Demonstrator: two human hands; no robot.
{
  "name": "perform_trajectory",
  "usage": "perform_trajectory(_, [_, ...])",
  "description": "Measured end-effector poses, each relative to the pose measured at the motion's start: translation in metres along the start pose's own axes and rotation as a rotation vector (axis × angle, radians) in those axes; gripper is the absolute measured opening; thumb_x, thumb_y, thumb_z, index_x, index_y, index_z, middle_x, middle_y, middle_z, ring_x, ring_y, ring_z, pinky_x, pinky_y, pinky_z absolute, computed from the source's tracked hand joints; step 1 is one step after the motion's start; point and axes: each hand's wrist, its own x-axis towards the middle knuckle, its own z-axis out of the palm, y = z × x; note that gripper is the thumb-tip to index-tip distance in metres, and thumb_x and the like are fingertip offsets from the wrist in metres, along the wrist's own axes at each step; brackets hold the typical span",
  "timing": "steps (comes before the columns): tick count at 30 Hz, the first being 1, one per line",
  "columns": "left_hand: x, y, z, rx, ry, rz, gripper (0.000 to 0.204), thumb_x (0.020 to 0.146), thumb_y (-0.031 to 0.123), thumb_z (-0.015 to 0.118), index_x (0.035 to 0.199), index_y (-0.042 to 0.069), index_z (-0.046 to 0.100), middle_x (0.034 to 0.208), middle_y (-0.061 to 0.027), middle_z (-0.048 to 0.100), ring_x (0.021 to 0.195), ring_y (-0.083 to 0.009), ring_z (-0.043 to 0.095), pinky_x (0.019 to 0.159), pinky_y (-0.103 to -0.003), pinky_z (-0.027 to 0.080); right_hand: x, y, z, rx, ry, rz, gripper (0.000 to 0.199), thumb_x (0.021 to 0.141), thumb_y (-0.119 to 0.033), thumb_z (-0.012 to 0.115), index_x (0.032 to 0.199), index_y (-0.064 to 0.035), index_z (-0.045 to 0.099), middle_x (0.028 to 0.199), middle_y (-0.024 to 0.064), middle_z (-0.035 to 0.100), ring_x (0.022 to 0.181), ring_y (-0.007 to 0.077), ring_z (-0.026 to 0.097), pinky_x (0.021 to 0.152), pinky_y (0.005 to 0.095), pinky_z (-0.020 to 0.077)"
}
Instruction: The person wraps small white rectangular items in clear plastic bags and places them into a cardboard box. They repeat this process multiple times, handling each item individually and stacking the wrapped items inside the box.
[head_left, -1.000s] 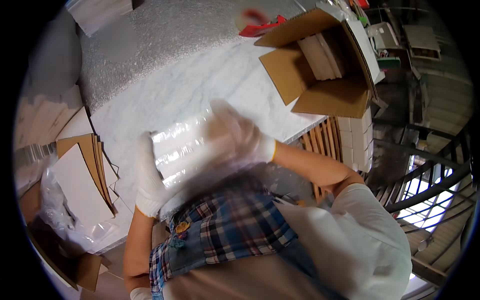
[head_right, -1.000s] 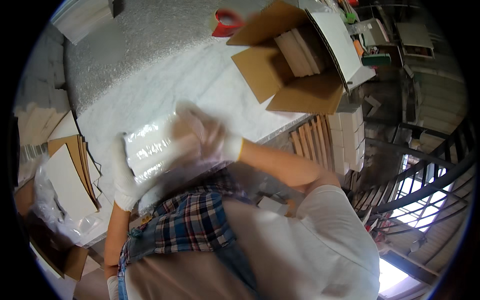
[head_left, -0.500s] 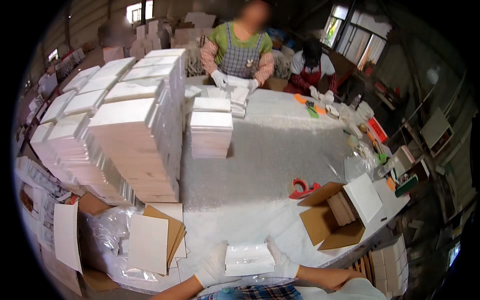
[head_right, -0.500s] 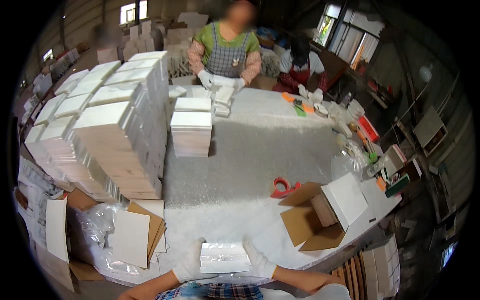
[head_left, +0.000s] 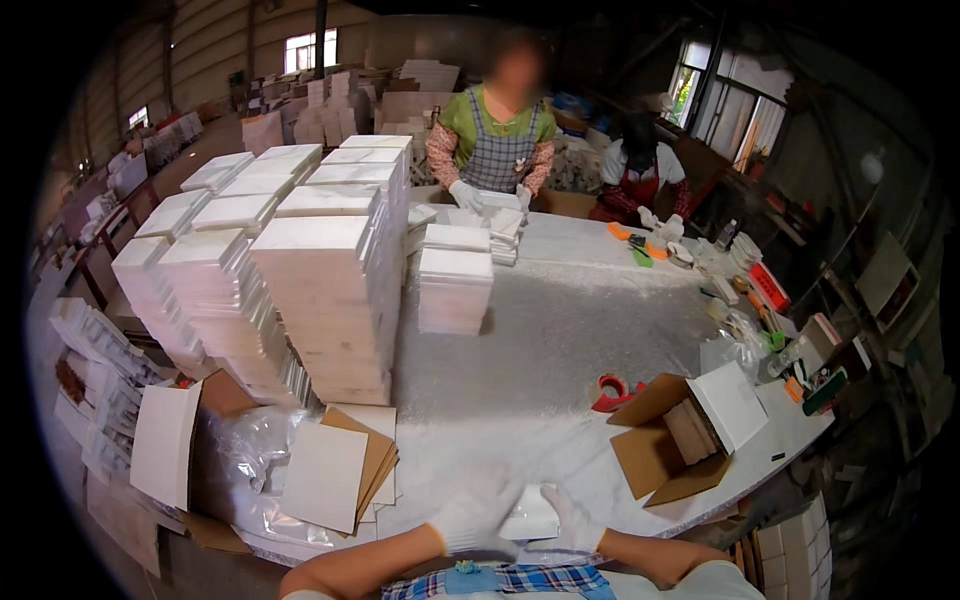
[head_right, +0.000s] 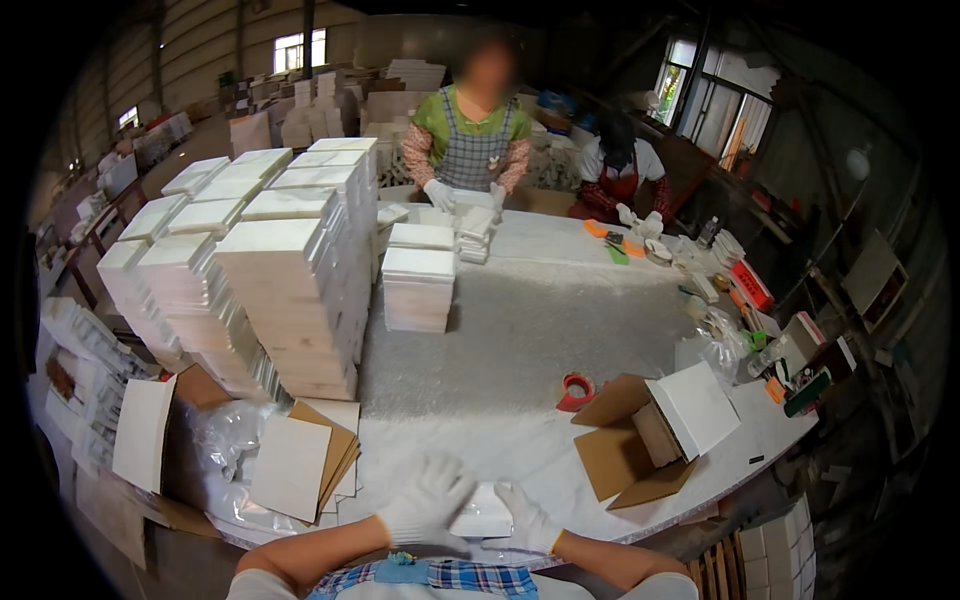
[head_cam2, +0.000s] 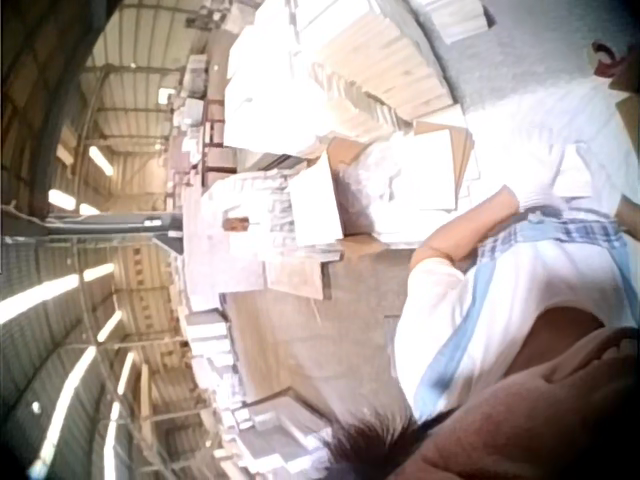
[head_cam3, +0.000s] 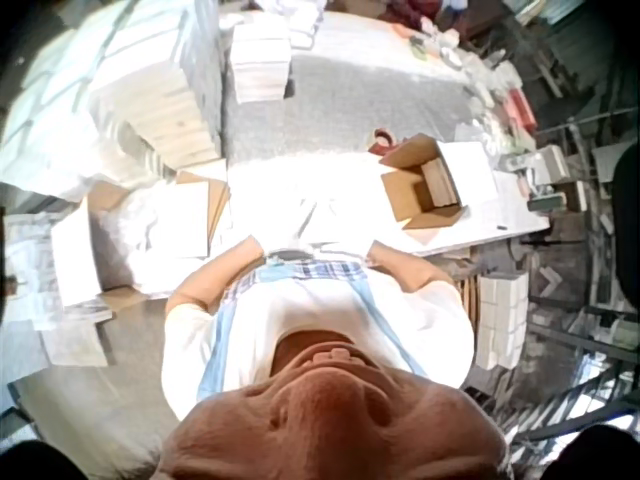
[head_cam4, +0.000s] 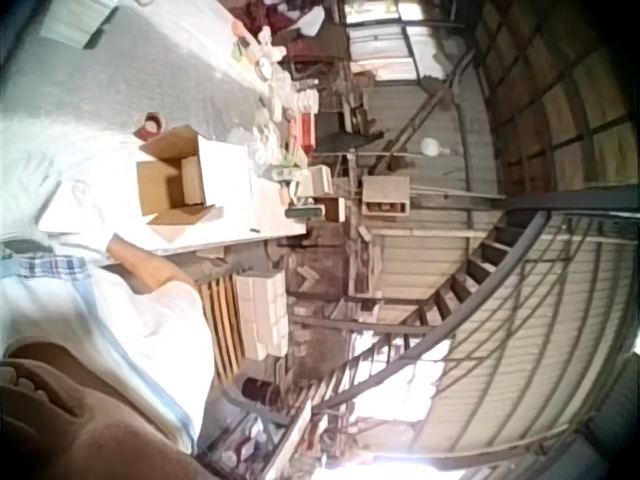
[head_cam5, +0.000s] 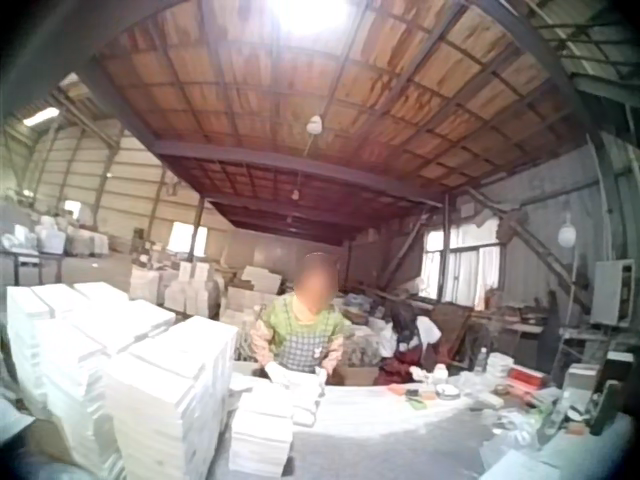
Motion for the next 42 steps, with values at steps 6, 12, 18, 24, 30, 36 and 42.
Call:
perform_trajectory(6, [0.010, -0.003, 0.056, -0.024, -0.010, -0.076, 0.090, 0.070, 0.047, 0.081, 0.137, -0.004, 0.050, 0.119, -0.0243, 0.057, 0.116, -0.0433, 0.055, 0.100, -0.051, 0.043, 0.007, -0.010, -0.006, 0.059, 0.045, -0.080, 0.116, 0.064, -0.053, 0.094, 0.150, 0.0012, 0.038, 0.142, 0.0285, 0.044, 0.121, 0.0493, 0.057, 0.098, 0.0500, 0.0534])
perform_trajectory(12, [-0.025, -0.029, 0.030, -0.279, 0.183, -0.059, 0.102, 0.063, 0.049, 0.089, 0.138, -0.007, 0.048, 0.115, -0.0244, 0.060, 0.103, -0.0427, 0.062, 0.090, -0.049, 0.051, 0.050, -0.102, -0.065, -0.312, -0.032, -0.243, 0.099, 0.074, -0.042, 0.088, 0.153, -0.0065, 0.042, 0.128, 0.0276, 0.055, 0.114, 0.0448, 0.060, 0.096, 0.0490, 0.0521])
perform_trajectory(18, [-0.083, -0.056, 0.039, -0.459, 0.449, -0.107, 0.099, 0.056, 0.036, 0.097, 0.135, -0.004, 0.051, 0.120, -0.0212, 0.061, 0.108, -0.0378, 0.064, 0.097, -0.044, 0.051, 0.102, -0.186, -0.066, -0.274, -0.080, -0.537, 0.084, 0.072, -0.033, 0.085, 0.145, -0.0084, 0.052, 0.111, 0.0223, 0.059, 0.101, 0.0421, 0.061, 0.088, 0.0506, 0.0493])
perform_trajectory(24, [-0.117, -0.072, 0.089, -0.541, 0.620, -0.201, 0.066, 0.067, 0.035, 0.091, 0.119, 0.006, 0.062, 0.105, -0.0154, 0.069, 0.094, -0.0381, 0.070, 0.083, -0.044, 0.056, 0.131, -0.210, -0.010, -0.214, -0.044, -0.652, 0.046, 0.087, -0.029, 0.072, 0.126, -0.0113, 0.056, 0.101, 0.0210, 0.063, 0.095, 0.0452, 0.063, 0.084, 0.0538, 0.0490])
perform_trajectory(30, [-0.115, -0.081, 0.114, -0.607, 0.801, -0.167, 0.074, 0.073, 0.028, 0.092, 0.129, -0.001, 0.052, 0.111, -0.0179, 0.070, 0.097, -0.0373, 0.072, 0.083, -0.043, 0.057, 0.119, -0.205, -0.033, -0.152, -0.038, -0.705, 0.087, 0.078, -0.037, 0.084, 0.150, -0.0090, 0.045, 0.132, 0.0317, 0.058, 0.121, 0.0462, 0.060, 0.104, 0.0474, 0.0495])
perform_trajectory(36, [-0.106, -0.064, 0.100, -0.725, 0.844, -0.174, 0.073, 0.076, 0.024, 0.090, 0.134, -0.002, 0.053, 0.116, -0.0174, 0.071, 0.105, -0.0339, 0.073, 0.089, -0.041, 0.057, 0.085, -0.132, 0.005, 0.381, -0.145, -0.163, 0.116, 0.070, -0.032, 0.093, 0.155, 0.0063, 0.023, 0.146, 0.0339, 0.044, 0.133, 0.0433, 0.049, 0.116, 0.0434, 0.0394])
perform_trajectory(42, [-0.105, -0.057, 0.082, -0.776, 0.659, -0.188, 0.055, 0.074, 0.027, 0.088, 0.122, 0.007, 0.069, 0.128, -0.0132, 0.068, 0.116, -0.0335, 0.067, 0.102, -0.045, 0.051, 0.098, -0.153, 0.013, 0.598, -0.161, -0.266, 0.103, 0.068, -0.022, 0.091, 0.148, -0.0001, 0.031, 0.134, 0.0232, 0.058, 0.128, 0.0344, 0.058, 0.107, 0.0389, 0.0473])
